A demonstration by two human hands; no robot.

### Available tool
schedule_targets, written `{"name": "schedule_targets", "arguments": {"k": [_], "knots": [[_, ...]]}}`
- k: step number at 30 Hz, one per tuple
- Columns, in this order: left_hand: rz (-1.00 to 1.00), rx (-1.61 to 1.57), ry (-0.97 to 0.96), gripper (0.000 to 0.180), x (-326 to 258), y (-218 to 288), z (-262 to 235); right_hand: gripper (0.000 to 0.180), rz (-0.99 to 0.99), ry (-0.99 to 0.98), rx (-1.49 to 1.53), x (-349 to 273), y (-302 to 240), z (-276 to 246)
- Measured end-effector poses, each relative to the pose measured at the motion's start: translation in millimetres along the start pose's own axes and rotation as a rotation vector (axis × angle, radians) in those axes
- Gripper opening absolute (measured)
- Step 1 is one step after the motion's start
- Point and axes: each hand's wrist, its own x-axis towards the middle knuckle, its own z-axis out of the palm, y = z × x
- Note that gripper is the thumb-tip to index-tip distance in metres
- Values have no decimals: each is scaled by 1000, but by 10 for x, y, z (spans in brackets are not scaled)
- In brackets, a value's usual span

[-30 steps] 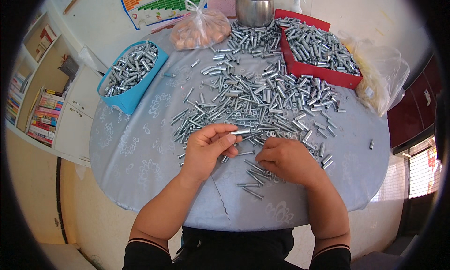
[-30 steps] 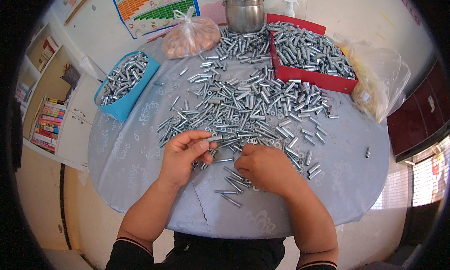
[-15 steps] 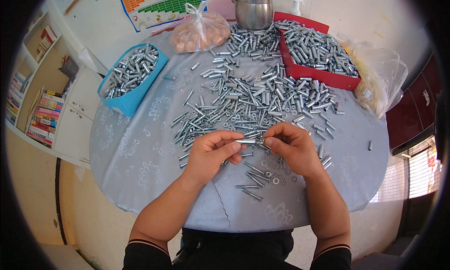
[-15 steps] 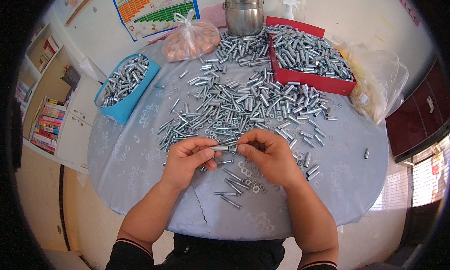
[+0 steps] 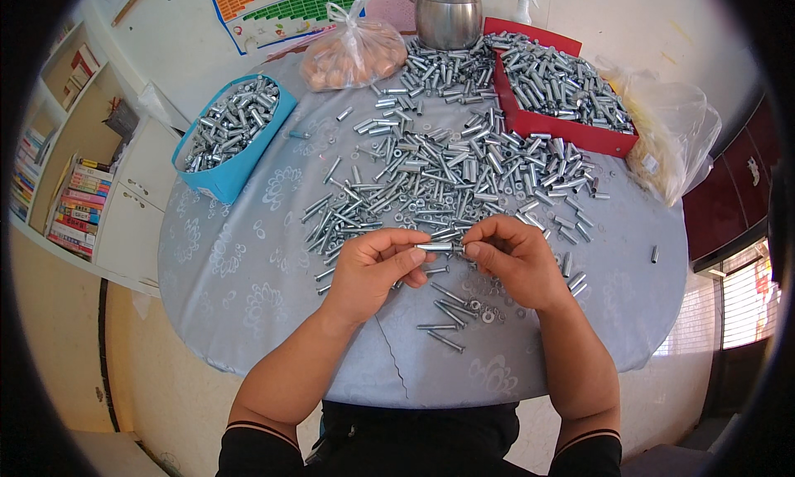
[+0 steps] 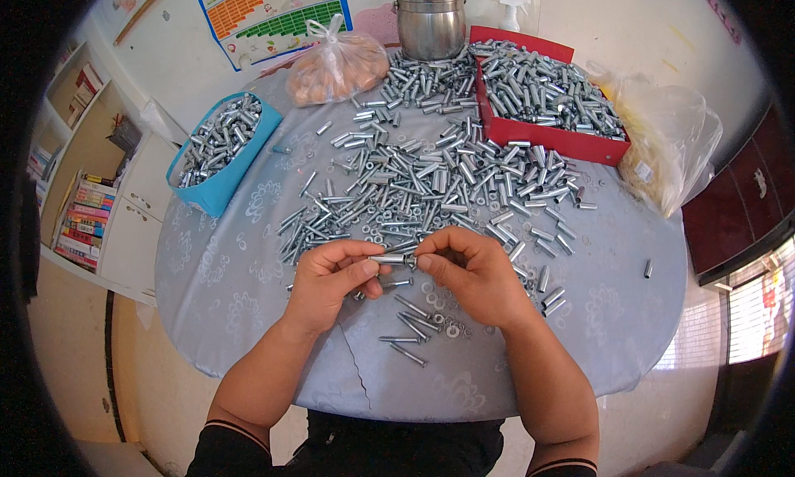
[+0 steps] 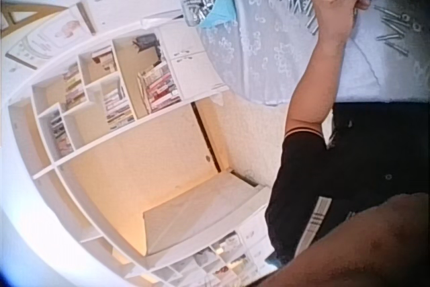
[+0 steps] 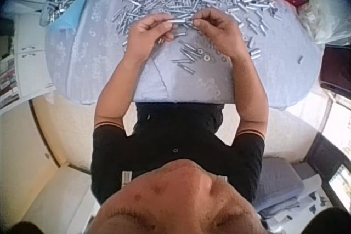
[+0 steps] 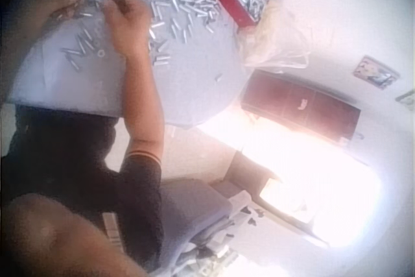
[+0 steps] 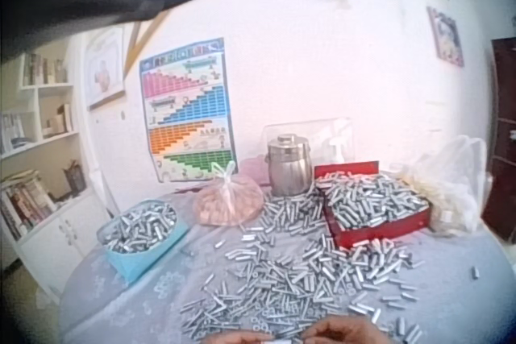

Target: The person repeatedly picks up bolts and washers from a table, threads the washers onto the bolts by hand, and places the assembled fasteners into a blue bin. The task continues throughout the clip with the same repetitive motion.

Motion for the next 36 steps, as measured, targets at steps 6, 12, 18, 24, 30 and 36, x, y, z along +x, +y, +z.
{"name": "schedule_targets", "arguments": {"k": [6,12,18,24,30,36], "knots": [[-12,15,-7,22,-2,6,7,12,1,24,19,6,28,-6],[-11,12,9,22,-9,-3,17,10,49,37,21,-15,-58,16],[10,13,-13,22,-14,-4,22,11,-4,30,-12,-27,-20,11],[13,13,-44,22,-16,-15,17,12,-15,24,-17,-28,-3,22],[16,10,-51,22,-2,-12,14,14,5,6,-55,-40,-38,5],[13,10,-11,24,4,11,-23,18,-79,-172,-527,-106,-177,-186]]}}
